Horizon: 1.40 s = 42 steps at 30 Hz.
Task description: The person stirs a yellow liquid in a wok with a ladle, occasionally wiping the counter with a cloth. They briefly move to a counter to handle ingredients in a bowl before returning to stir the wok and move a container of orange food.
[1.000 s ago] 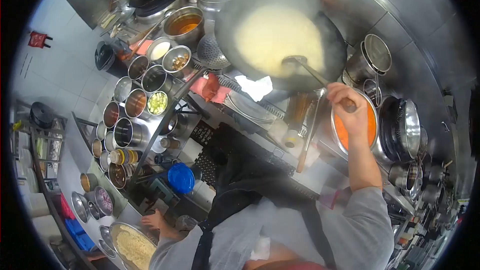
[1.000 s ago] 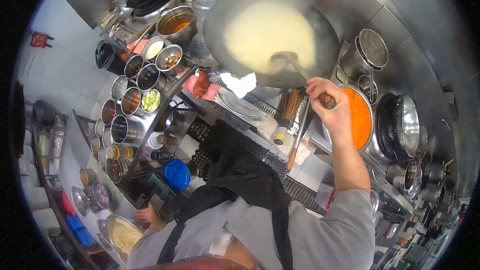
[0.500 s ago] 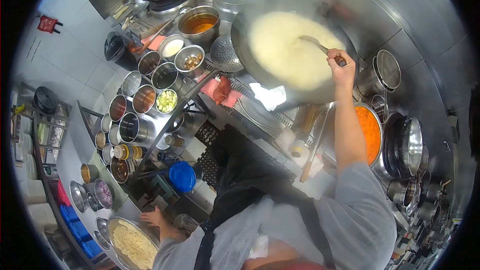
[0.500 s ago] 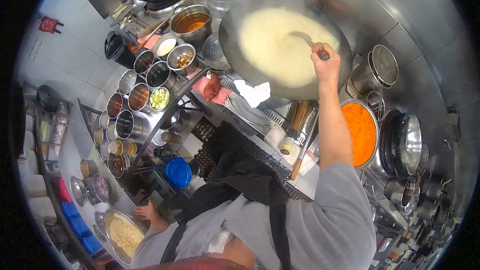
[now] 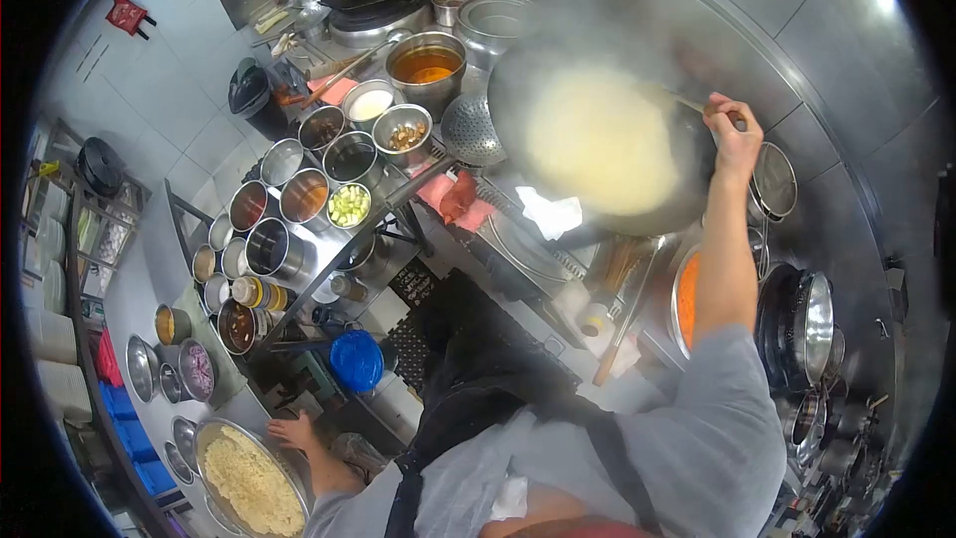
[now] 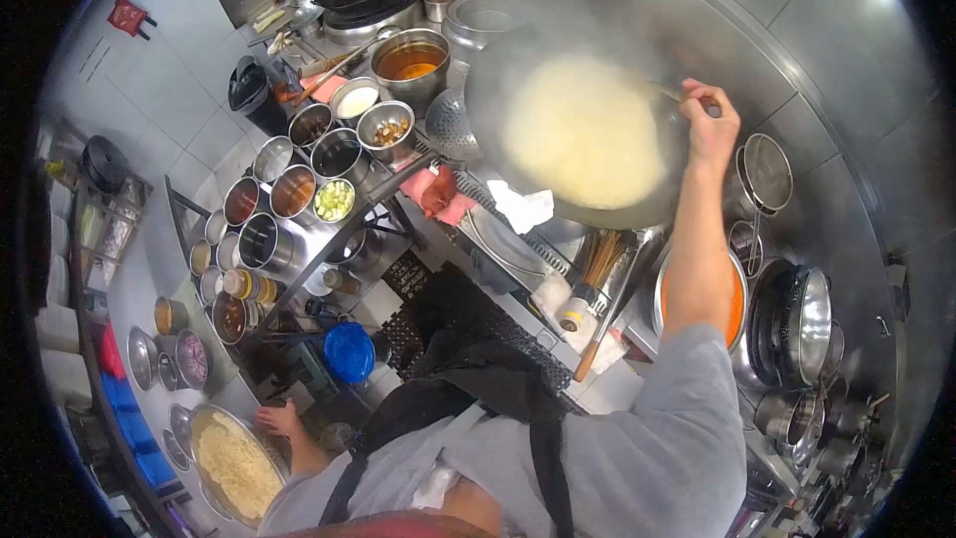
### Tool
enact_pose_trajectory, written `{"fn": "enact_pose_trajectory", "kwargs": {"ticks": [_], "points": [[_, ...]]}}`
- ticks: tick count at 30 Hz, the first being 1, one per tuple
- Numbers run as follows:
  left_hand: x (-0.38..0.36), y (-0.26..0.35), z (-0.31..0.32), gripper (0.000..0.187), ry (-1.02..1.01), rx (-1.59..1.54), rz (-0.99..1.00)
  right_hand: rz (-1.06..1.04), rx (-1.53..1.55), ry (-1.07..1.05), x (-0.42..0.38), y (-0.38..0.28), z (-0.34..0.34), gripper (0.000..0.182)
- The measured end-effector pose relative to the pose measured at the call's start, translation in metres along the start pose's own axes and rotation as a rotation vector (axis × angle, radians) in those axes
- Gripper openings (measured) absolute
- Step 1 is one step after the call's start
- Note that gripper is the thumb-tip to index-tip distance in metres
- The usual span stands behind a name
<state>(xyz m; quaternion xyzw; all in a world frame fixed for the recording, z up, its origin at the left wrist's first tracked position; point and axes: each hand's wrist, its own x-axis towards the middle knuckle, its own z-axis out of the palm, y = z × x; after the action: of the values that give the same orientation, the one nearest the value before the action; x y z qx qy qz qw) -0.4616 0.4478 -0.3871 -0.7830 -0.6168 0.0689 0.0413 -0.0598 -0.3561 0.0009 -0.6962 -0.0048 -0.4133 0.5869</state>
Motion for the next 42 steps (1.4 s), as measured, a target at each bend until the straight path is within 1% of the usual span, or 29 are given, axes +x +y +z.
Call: {"fn": "enact_pose_trajectory", "kwargs": {"ticks": [2, 4, 5, 7, 9, 11, 13, 14, 15, 16, 18, 19, 20, 21, 22, 23, 24, 26, 27, 28, 29, 30, 32, 34, 36, 37, 39, 40, 42], "points": [[0.002, 0.002, 0.002, 0.109, 0.016, -0.008, 0.006, -0.129, -0.099, -0.091, -0.009, -0.035, -0.025, 0.010], [-0.006, 0.007, -0.009, 0.110, 0.000, 0.000, -0.016, -0.031, -0.009, -0.104, -0.029, -0.087, -0.041, 0.010], [-0.006, 0.008, -0.011, 0.110, 0.005, 0.002, -0.004, -0.032, -0.026, -0.132, -0.037, -0.107, -0.052, 0.010], [-0.004, 0.009, -0.013, 0.111, -0.059, -0.003, -0.028, 0.012, -0.042, -0.163, -0.060, -0.148, -0.066, 0.009], [-0.004, 0.009, -0.015, 0.110, -0.063, -0.016, -0.014, 0.036, -0.050, -0.172, -0.082, -0.166, -0.080, 0.009], [-0.004, 0.011, -0.017, 0.109, -0.067, -0.030, -0.004, 0.103, -0.015, -0.283, -0.104, -0.177, -0.087, 0.009], [-0.004, 0.018, -0.020, 0.094, -0.008, -0.001, -0.014, 0.121, 0.012, -0.314, -0.125, -0.177, -0.088, 0.009], [-0.015, 0.032, -0.043, 0.094, -0.001, -0.005, -0.002, 0.133, 0.019, -0.333, -0.133, -0.175, -0.088, 0.010], [-0.027, 0.052, -0.072, 0.084, -0.078, -0.066, -0.025, 0.181, 0.062, -0.339, -0.142, -0.171, -0.087, 0.011], [-0.038, 0.073, -0.095, 0.074, -0.155, -0.127, -0.047, 0.174, 0.059, -0.378, -0.150, -0.167, -0.084, 0.012], [-0.042, 0.126, -0.061, 0.061, 0.114, -0.052, 0.342, 0.152, 0.094, -0.420, -0.166, -0.149, -0.075, 0.012], [-0.068, 0.163, -0.076, 0.067, 0.118, -0.292, 0.589, 0.159, -0.002, -0.440, -0.175, -0.145, -0.068, 0.012], [-0.088, 0.203, -0.065, 0.068, 0.027, -0.716, 0.927, 0.168, -0.098, -0.461, -0.184, -0.142, -0.059, 0.012], [-0.160, 0.240, -0.117, 0.062, -0.652, -1.152, 0.806, 0.122, -0.144, -0.498, -0.193, -0.138, -0.048, 0.013], [-0.215, 0.268, -0.147, 0.050, -0.850, -1.232, 1.066, 0.074, -0.190, -0.536, -0.202, -0.136, -0.035, 0.014], [-0.290, 0.270, -0.228, 0.052, -1.257, -1.326, 1.079, 0.036, -0.208, -0.581, -0.210, -0.136, -0.023, 0.017], [-0.333, 0.270, -0.276, 0.055, -1.587, -1.261, 1.136, -0.001, -0.225, -0.626, -0.218, -0.137, -0.012, 0.022], [-0.379, 0.287, -0.317, 0.053, -2.078, -1.099, 0.970, -0.031, -0.219, -0.700, -0.234, -0.140, 0.008, 0.034], [-0.391, 0.298, -0.335, 0.052, -2.220, -1.076, 0.922, -0.111, -0.198, -0.748, -0.240, -0.138, 0.011, 0.041], [-0.400, 0.309, -0.348, 0.052, -2.361, -1.042, 0.870, -0.111, -0.145, -0.755, -0.242, -0.158, 0.015, 0.043], [-0.399, 0.321, -0.346, 0.050, -2.176, -1.002, 0.813, -0.234, -0.146, -0.751, -0.238, -0.173, 0.013, 0.043], [-0.403, 0.328, -0.350, 0.055, -2.058, -0.977, 0.837, -0.346, -0.152, -0.737, -0.236, -0.189, 0.007, 0.043], [-0.392, 0.344, -0.363, 0.059, -1.740, -0.707, 1.190, -0.615, -0.074, -0.703, -0.225, -0.232, -0.013, 0.043], [-0.381, 0.362, -0.388, 0.064, -1.462, -0.401, 1.434, -0.589, 0.261, -0.544, -0.227, -0.271, -0.014, 0.022], [-0.375, 0.376, -0.395, 0.057, -0.999, -0.272, 1.625, -0.862, 0.082, -0.615, -0.203, -0.296, -0.031, 0.014], [-0.375, 0.386, -0.395, 0.057, -1.004, -0.234, 1.641, -0.919, 0.060, -0.596, -0.200, -0.299, -0.032, 0.012], [-0.371, 0.410, -0.392, 0.045, -0.419, -0.057, 1.875, -0.913, 0.040, -0.440, -0.210, -0.301, -0.036, 0.009], [-0.373, 0.422, -0.387, 0.045, -0.414, -0.043, 1.879, -0.900, 0.023, -0.356, -0.216, -0.300, -0.039, 0.008], [-0.385, 0.444, -0.379, 0.034, -0.049, -0.209, 2.228, -0.841, -0.018, -0.150, -0.230, -0.291, -0.046, 0.009]]}}
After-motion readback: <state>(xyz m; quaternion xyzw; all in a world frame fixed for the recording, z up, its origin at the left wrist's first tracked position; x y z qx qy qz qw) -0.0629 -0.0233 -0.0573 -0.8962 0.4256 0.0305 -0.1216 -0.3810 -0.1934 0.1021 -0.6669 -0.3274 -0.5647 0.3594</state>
